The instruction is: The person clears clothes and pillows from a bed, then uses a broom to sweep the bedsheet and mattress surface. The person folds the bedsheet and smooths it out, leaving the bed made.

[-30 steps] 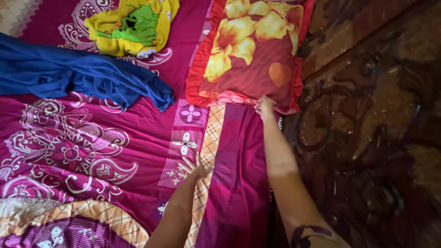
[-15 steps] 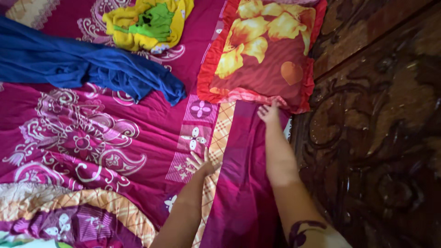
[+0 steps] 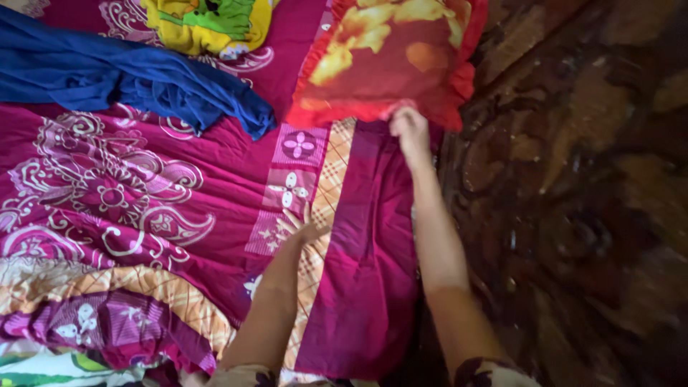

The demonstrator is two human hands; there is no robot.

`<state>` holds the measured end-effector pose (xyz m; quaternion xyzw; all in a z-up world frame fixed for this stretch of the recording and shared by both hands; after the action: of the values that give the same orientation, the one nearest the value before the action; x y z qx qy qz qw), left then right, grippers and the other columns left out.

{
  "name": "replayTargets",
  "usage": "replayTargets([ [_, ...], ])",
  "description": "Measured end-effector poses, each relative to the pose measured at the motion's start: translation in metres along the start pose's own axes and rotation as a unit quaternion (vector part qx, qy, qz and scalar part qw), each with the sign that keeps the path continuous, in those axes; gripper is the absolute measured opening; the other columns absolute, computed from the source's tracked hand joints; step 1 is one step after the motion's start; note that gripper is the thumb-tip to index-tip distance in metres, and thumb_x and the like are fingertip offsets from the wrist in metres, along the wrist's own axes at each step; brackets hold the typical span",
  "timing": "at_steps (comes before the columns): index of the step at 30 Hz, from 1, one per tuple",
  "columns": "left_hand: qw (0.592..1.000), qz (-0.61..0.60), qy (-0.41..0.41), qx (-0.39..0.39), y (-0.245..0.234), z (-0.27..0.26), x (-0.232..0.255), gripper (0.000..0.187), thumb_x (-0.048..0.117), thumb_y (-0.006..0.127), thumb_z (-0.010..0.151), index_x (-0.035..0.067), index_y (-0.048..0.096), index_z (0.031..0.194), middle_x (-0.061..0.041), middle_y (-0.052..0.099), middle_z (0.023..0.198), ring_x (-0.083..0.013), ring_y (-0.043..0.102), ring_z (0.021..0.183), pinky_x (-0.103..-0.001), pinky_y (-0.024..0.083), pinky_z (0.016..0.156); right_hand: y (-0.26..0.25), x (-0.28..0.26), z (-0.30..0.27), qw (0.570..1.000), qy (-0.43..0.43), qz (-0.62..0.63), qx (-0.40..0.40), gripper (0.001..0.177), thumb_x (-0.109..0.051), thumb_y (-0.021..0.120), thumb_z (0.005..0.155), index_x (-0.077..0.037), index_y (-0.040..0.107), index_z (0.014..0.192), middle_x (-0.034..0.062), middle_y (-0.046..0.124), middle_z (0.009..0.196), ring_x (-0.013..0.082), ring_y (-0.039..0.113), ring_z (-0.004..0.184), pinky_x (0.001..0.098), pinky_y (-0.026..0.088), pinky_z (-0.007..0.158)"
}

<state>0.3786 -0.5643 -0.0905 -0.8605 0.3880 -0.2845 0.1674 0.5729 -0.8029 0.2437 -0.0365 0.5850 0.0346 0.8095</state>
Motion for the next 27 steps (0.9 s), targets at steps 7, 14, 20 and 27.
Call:
replayTargets([
  [7, 0.989, -0.126, 0.07, 0.005, -0.045, -0.025, -0.009, 0.109, 0.081, 0.058, 0.079, 0.04, 0.0, 0.162, -0.018, -0.038, 0.158, -0.0608, -0.03, 0.14, -0.079, -0.002, 0.114, 0.062, -0.123, -0.065, 0.969, 0.089, 0.11, -0.201, 0.023, -0.022, 0.054, 0.106, -0.005, 0.059, 0.091, 0.0047, 0.064, 0.084, 0.0152, 0.064, 0.078, 0.0294, 0.055, 0.075],
  [14, 0.986, 0.163, 0.0, 0.031, -0.047, -0.035, -0.023, 0.1, 0.075, 0.062, 0.084, 0.034, 0.019, 0.164, -0.014, -0.005, 0.174, -0.0625, -0.001, 0.149, -0.079, 0.007, 0.114, -0.01, 0.15, -0.106, 0.862, 0.482, 0.081, 0.133, 0.055, -0.048, 0.064, 0.09, -0.017, 0.053, 0.134, 0.0095, 0.063, 0.124, 0.0302, 0.067, 0.098, 0.0539, 0.056, 0.086],
  [20, 0.98, 0.192, 0.031, -0.031, -0.05, -0.022, -0.022, 0.092, 0.079, 0.052, 0.088, 0.035, 0.024, 0.164, -0.014, -0.002, 0.174, -0.064, 0.007, 0.15, -0.082, 0.009, 0.115, -0.082, 0.227, -0.143, 0.799, 0.495, 0.105, 0.324, 0.075, -0.052, 0.069, 0.089, -0.022, 0.03, 0.145, 0.0101, 0.044, 0.143, 0.0419, 0.059, 0.115, 0.0618, 0.051, 0.092],
  [27, 0.975, 0.219, 0.03, -0.033, -0.041, -0.01, -0.03, 0.098, 0.079, 0.052, 0.087, 0.037, 0.011, 0.165, -0.015, -0.007, 0.173, -0.0643, 0.007, 0.149, -0.077, 0.012, 0.116, -0.088, 0.233, -0.074, 0.844, 0.444, 0.137, 0.27, 0.025, -0.038, 0.065, 0.097, -0.019, 0.052, 0.108, 0.0, 0.054, 0.1, 0.0204, 0.055, 0.078, 0.0395, 0.044, 0.065],
])
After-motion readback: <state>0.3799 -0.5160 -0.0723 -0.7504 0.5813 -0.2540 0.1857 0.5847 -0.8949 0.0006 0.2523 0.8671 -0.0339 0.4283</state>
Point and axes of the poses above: each hand's wrist, its own z-axis towards the middle knuckle, its own y-axis out of the palm, x = y × z, the point moved 7 cm from there along z, towards the middle knuckle
